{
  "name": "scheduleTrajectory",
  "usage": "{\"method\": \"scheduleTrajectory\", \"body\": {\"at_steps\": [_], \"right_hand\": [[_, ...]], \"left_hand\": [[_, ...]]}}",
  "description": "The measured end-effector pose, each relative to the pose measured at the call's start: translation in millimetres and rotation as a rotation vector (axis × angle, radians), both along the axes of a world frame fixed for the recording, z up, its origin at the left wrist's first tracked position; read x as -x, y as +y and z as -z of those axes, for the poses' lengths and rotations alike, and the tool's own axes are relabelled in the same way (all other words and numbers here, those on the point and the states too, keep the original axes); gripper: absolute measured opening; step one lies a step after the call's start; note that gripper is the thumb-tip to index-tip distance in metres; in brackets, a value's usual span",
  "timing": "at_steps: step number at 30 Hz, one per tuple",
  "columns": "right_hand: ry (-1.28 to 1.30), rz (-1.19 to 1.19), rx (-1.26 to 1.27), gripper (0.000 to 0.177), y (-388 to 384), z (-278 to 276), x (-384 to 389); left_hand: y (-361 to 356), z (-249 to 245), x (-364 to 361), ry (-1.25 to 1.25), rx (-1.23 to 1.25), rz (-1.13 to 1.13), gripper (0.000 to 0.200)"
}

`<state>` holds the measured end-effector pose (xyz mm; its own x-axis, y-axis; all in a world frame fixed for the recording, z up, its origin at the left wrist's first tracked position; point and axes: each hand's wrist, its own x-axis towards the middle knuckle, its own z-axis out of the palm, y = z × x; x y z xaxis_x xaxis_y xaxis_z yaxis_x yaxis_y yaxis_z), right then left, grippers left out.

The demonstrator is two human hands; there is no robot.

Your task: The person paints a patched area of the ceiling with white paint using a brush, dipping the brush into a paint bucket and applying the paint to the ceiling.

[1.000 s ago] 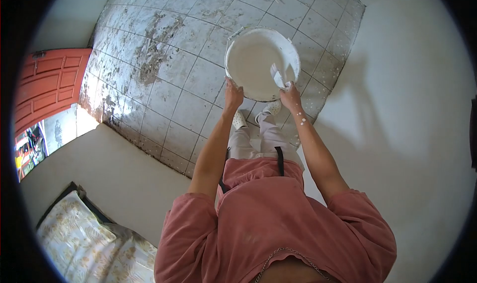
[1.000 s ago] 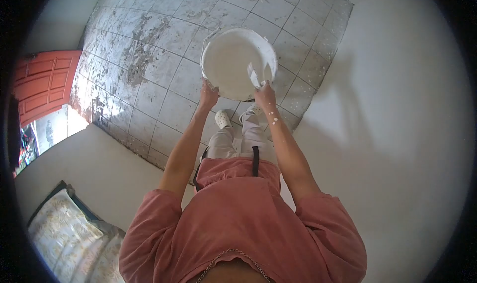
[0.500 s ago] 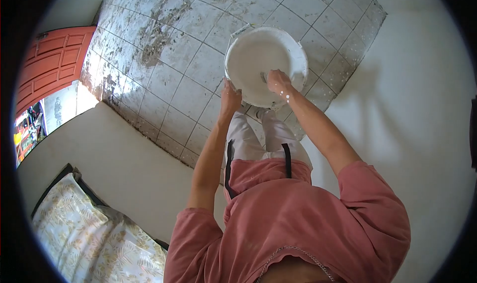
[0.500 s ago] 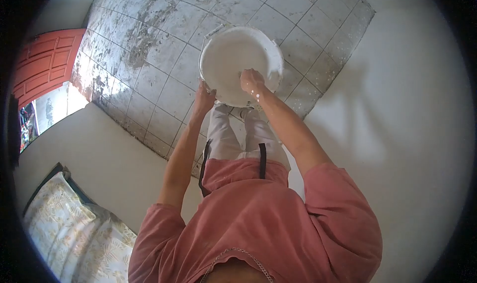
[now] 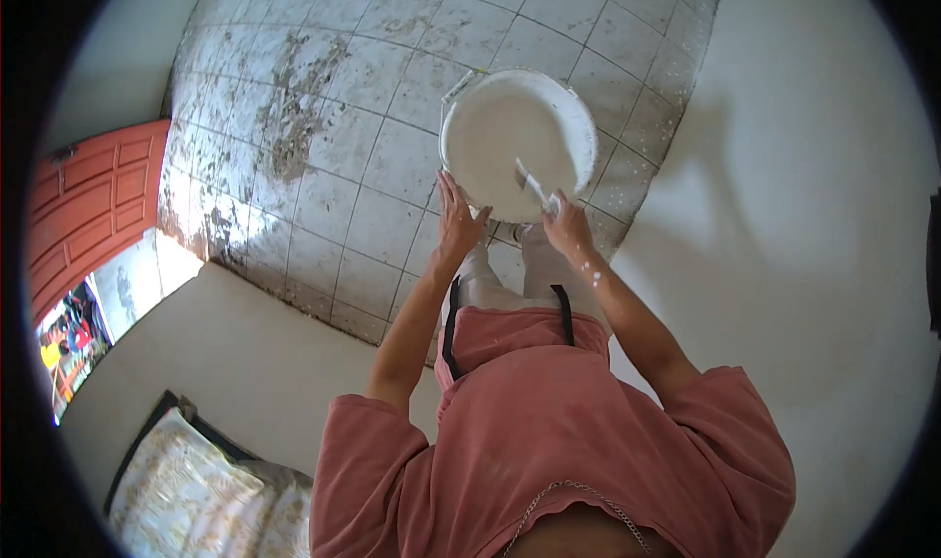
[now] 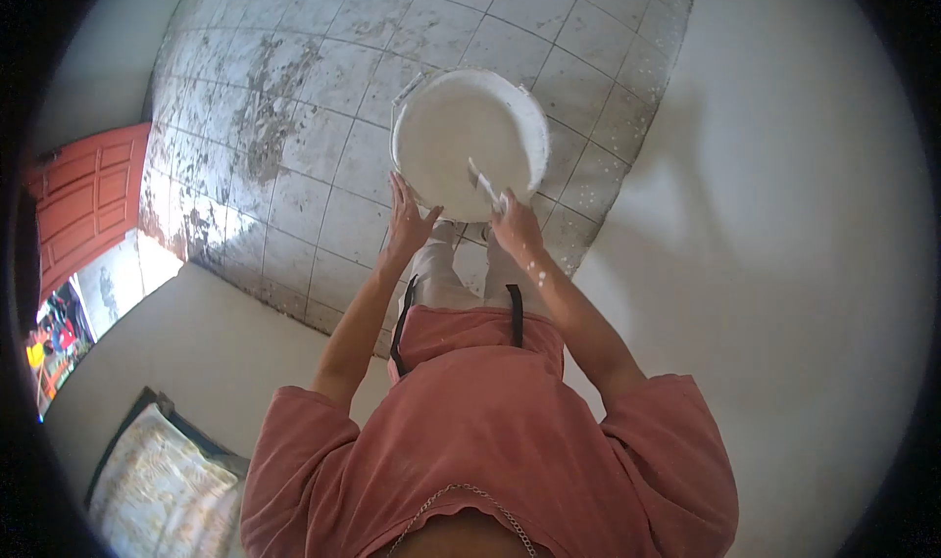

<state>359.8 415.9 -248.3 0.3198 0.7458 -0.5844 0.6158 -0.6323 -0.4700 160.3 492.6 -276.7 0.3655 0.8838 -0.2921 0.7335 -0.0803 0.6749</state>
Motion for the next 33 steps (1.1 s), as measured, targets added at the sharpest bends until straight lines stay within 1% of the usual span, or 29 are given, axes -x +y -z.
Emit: {"method": "scheduleTrajectory", "body": {"at_steps": [4, 6, 7, 9, 13, 16, 19, 22, 25, 28, 31, 33], "right_hand": [[-0.079, 0.147, -0.107, 0.049, -37, 11, 15], [-0.14, 0.169, -0.179, 0.051, -46, 20, 23], [-0.169, 0.179, -0.212, 0.053, -50, 22, 27], [-0.156, 0.199, -0.238, 0.053, -54, 24, 31], [-0.14, 0.234, -0.359, 0.051, -52, 26, 35], [-0.155, 0.227, -0.264, 0.052, -54, 34, 33], [-0.116, 0.295, -0.278, 0.051, -53, 36, 26], [-0.175, 0.209, -0.35, 0.051, -56, 36, 19], [-0.136, 0.22, -0.231, 0.051, -55, 31, 21], [-0.155, 0.258, -0.304, 0.052, -49, 19, 31], [-0.158, 0.245, -0.139, 0.052, -51, 36, 38], [-0.14, 0.301, -0.251, 0.053, -48, 33, 42]], "left_hand": [[4, -5, 3, 0.04, -0.085, 0.083, 0.1], [6, -5, 6, 0.05, -0.165, 0.148, 0.102], [8, -4, 6, 0.052, -0.155, 0.16, 0.102], [10, -2, 4, 0.053, -0.137, 0.182, 0.102], [10, 0, 8, 0.073, -0.183, 0.217, 0.1], [11, 2, 9, 0.069, -0.198, 0.229, 0.098], [11, 0, 11, 0.074, -0.191, 0.248, 0.096], [11, 6, 11, 0.083, -0.21, 0.271, 0.095], [13, 10, 12, 0.058, -0.225, 0.294, 0.094], [13, 9, 15, 0.063, -0.22, 0.302, 0.093], [12, 8, 13, 0.056, -0.224, 0.314, 0.092], [14, 6, 14, 0.071, -0.215, 0.323, 0.092]]}}
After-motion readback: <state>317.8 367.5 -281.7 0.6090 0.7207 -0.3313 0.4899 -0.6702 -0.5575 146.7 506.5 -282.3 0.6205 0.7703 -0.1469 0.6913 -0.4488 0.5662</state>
